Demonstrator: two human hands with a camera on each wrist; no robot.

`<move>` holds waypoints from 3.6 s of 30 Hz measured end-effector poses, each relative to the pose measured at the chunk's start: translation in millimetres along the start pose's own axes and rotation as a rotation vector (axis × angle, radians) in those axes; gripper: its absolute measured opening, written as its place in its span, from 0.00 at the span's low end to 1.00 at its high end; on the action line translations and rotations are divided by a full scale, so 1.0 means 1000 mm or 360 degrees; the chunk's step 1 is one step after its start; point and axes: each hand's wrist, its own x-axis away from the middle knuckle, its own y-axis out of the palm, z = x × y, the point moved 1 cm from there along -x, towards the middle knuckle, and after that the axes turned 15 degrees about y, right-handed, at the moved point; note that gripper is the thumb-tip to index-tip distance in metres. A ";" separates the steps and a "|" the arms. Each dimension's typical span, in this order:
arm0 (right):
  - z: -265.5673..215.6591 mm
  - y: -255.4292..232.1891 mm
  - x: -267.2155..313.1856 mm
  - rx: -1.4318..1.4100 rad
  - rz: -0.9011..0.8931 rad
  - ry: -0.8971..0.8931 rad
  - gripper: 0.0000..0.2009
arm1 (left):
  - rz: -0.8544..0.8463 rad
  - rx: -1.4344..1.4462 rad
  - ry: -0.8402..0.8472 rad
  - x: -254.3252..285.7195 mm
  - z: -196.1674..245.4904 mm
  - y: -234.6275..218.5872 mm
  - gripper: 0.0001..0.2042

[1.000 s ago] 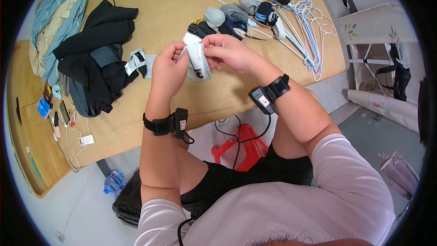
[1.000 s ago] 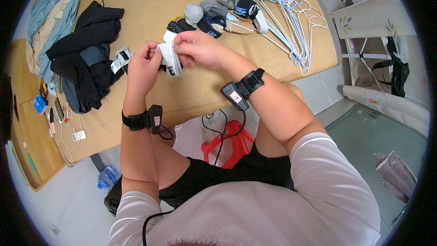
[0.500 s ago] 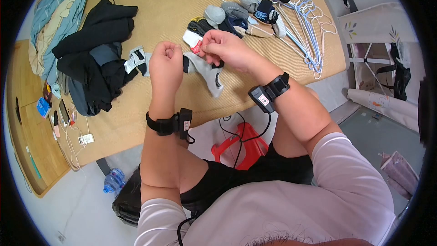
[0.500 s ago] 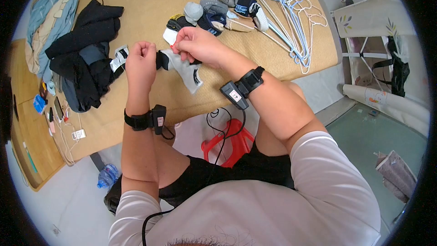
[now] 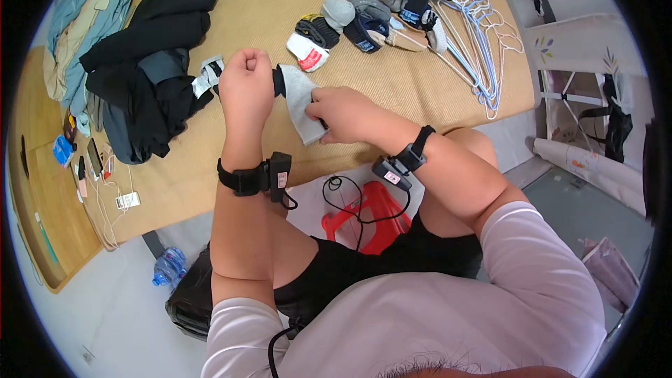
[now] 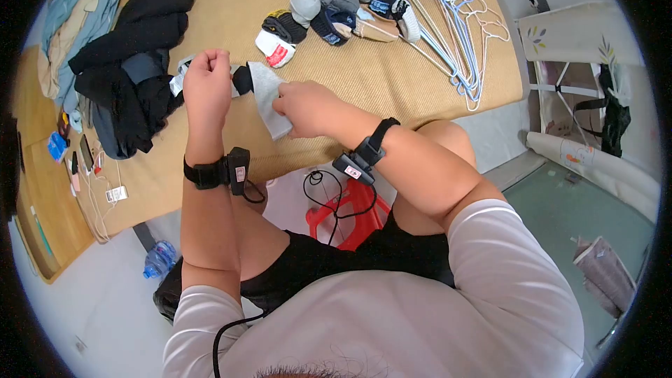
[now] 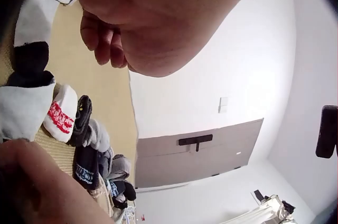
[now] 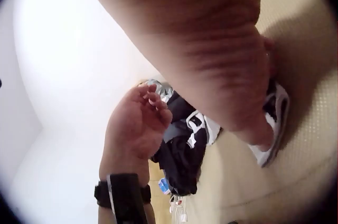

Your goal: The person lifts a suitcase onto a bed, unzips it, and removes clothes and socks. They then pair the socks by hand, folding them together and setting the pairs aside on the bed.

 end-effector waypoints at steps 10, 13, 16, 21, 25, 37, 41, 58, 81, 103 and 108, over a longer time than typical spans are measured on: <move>0.012 -0.030 -0.034 -0.1105 0.0140 0.0417 0.07 | 0.0016 0.0013 -0.0012 0.000 -0.003 -0.007 0.11; 0.017 -0.052 -0.028 -0.1745 0.0253 0.0526 0.07 | -0.0140 0.0184 -0.0118 0.004 0.007 -0.005 0.11; 0.016 -0.052 -0.030 -0.2111 0.0231 0.0416 0.09 | -0.0402 0.0500 -0.0242 0.009 0.017 0.005 0.11; 0.000 -0.042 -0.024 -0.2214 0.0022 0.0156 0.09 | -0.0473 0.0913 -0.0020 0.021 0.033 0.019 0.13; 0.001 -0.040 -0.026 -0.1945 0.0264 0.0230 0.09 | -0.0538 0.0520 0.0090 0.022 0.032 0.014 0.11; 0.000 -0.044 -0.026 -0.1687 0.0452 0.0414 0.11 | -0.0423 0.0931 -0.0368 0.017 0.018 0.015 0.10; 0.011 -0.037 -0.032 -0.1506 0.0436 0.0433 0.12 | -0.0478 0.1013 -0.0333 0.018 0.020 0.014 0.09; 0.008 -0.047 -0.023 -0.1666 0.0380 0.0302 0.06 | -0.0533 0.1040 -0.0176 0.031 0.038 0.018 0.06; 0.005 -0.046 -0.024 -0.1268 0.0460 0.0483 0.10 | -0.0016 0.0914 0.0024 0.033 0.024 0.039 0.08; 0.004 -0.035 -0.031 -0.1635 0.0556 0.0198 0.15 | -0.0077 0.0515 -0.0075 0.033 0.018 0.035 0.09; -0.005 -0.050 -0.020 -0.1234 0.0607 0.0518 0.15 | 0.0086 0.1062 -0.0162 0.034 0.027 0.042 0.14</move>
